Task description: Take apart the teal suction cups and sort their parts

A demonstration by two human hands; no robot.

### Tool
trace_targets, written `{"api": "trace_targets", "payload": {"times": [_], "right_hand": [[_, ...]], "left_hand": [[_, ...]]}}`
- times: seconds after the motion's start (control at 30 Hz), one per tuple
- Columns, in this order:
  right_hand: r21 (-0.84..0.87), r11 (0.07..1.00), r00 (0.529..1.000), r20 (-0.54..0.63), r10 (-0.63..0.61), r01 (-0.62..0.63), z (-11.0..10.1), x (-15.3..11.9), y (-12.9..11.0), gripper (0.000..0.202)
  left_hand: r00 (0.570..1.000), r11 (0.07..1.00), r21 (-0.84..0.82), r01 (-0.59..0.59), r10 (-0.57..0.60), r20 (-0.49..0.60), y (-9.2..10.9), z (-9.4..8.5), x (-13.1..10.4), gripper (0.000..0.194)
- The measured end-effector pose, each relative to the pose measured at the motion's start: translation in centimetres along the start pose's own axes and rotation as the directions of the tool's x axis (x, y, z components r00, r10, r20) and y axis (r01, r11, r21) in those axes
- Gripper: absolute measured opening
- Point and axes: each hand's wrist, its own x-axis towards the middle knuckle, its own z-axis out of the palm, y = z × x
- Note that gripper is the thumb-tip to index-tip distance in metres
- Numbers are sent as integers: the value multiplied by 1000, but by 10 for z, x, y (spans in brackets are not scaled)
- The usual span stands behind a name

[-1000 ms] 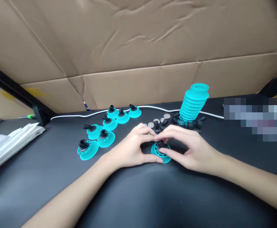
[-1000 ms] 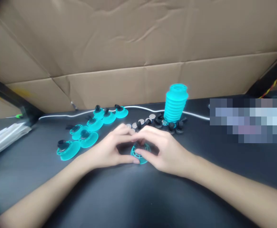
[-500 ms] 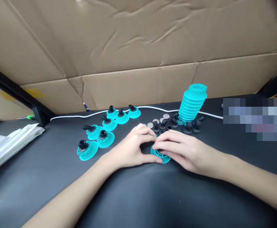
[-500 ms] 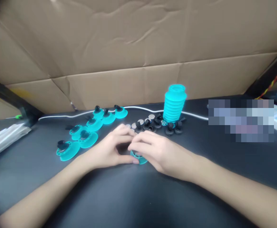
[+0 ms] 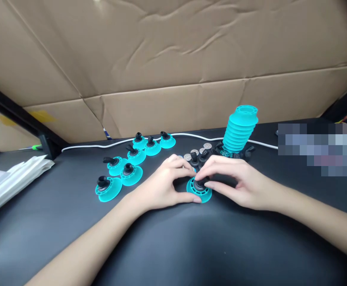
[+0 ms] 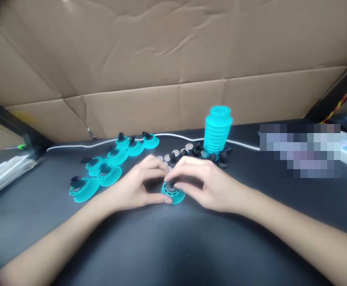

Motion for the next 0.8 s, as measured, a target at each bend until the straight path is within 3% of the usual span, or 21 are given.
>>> {"api": "trace_targets", "payload": {"times": [0.13,0.37,0.63,0.8], "right_hand": [[29,998,998,-42,53,-51,1,-2,1,29],[-70,997,993,-106,-52,44,3,0,1,21],[10,997,992,-98,-81,82,-3,3,8,23],[101,995,994,-110,-2,13,3,2,7,20]], "left_hand": [[1000,1000,-3,-11,11,-15,-1,1,0,45],[999,1000,-1,-21,21,-28,-5,3,-2,47],[999,1000,4,-25,25,-29,-4,1,-2,46],[999,999,-2,-42,42,-31,-5,3,-3,50]]}}
